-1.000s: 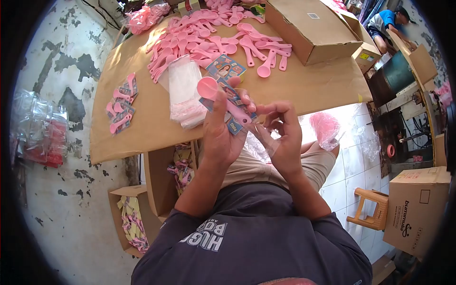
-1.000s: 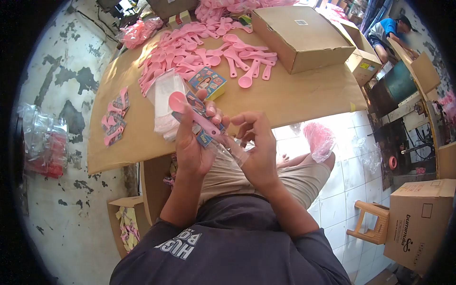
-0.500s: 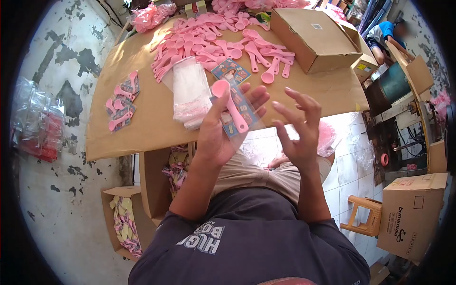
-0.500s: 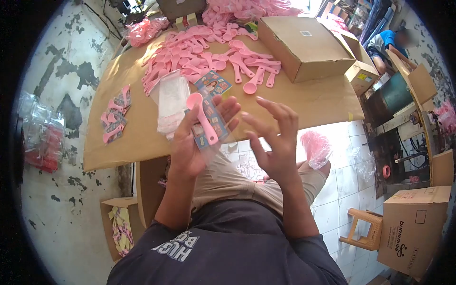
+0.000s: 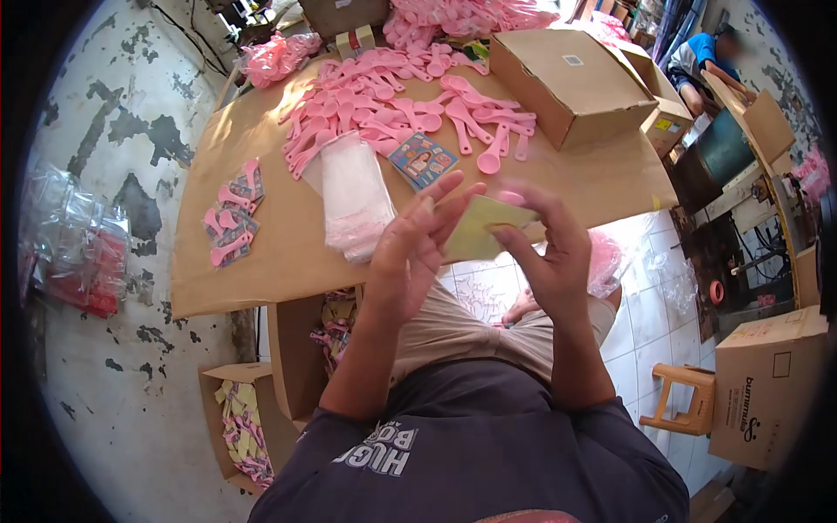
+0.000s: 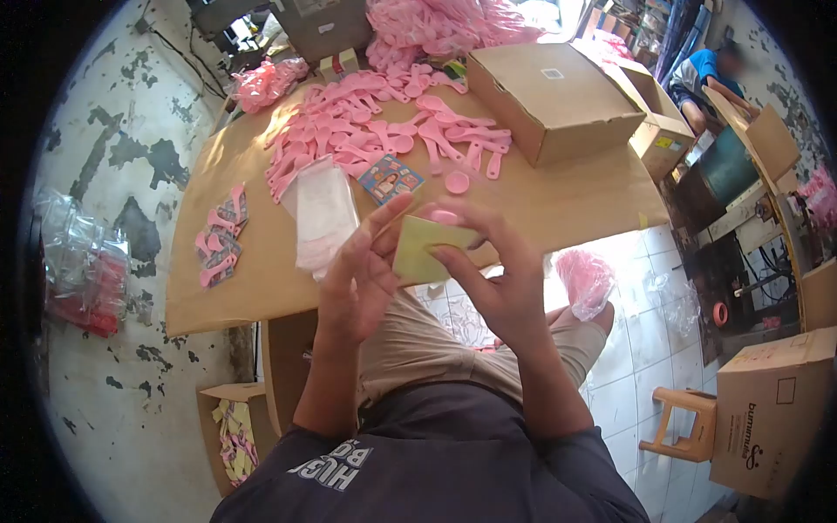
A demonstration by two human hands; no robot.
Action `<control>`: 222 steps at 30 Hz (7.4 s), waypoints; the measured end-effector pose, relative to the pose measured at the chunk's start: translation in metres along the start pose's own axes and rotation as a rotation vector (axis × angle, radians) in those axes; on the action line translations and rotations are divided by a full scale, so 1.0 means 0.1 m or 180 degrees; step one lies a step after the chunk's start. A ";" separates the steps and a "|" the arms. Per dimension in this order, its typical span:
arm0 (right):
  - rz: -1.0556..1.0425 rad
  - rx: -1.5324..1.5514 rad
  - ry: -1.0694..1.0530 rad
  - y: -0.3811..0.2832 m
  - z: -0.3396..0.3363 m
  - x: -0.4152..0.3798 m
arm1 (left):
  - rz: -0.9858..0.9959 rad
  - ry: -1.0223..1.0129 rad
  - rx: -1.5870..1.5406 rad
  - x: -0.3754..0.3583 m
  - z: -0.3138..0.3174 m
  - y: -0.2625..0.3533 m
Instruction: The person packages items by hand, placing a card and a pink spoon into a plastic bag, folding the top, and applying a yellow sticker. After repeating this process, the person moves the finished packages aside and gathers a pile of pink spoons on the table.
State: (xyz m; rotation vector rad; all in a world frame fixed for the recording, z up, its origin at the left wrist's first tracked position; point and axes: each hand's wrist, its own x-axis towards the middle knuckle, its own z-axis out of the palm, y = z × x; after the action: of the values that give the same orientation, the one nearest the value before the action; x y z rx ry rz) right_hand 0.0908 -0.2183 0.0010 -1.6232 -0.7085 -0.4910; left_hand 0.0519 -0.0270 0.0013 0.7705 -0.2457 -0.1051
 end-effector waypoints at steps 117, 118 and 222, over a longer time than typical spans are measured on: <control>0.1250 0.2037 -0.0305 0.00 -0.21 -0.16 | 0.0984 0.0562 0.1939 -0.08 -0.04 -0.10; 0.1341 0.2151 -0.0294 -0.01 -0.22 -0.15 | 0.0985 0.0558 0.1814 -0.06 -0.04 -0.10; 0.0407 0.0247 -0.1210 -0.32 -0.08 -0.15 | 0.0200 -0.0506 0.2697 -0.56 -0.18 0.32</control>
State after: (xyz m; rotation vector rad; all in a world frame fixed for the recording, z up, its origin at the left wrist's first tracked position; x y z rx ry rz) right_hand 0.0586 -0.2263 0.0152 -1.6937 -0.8851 -0.0588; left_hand 0.0023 0.0181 0.0014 1.5979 -0.4764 0.0039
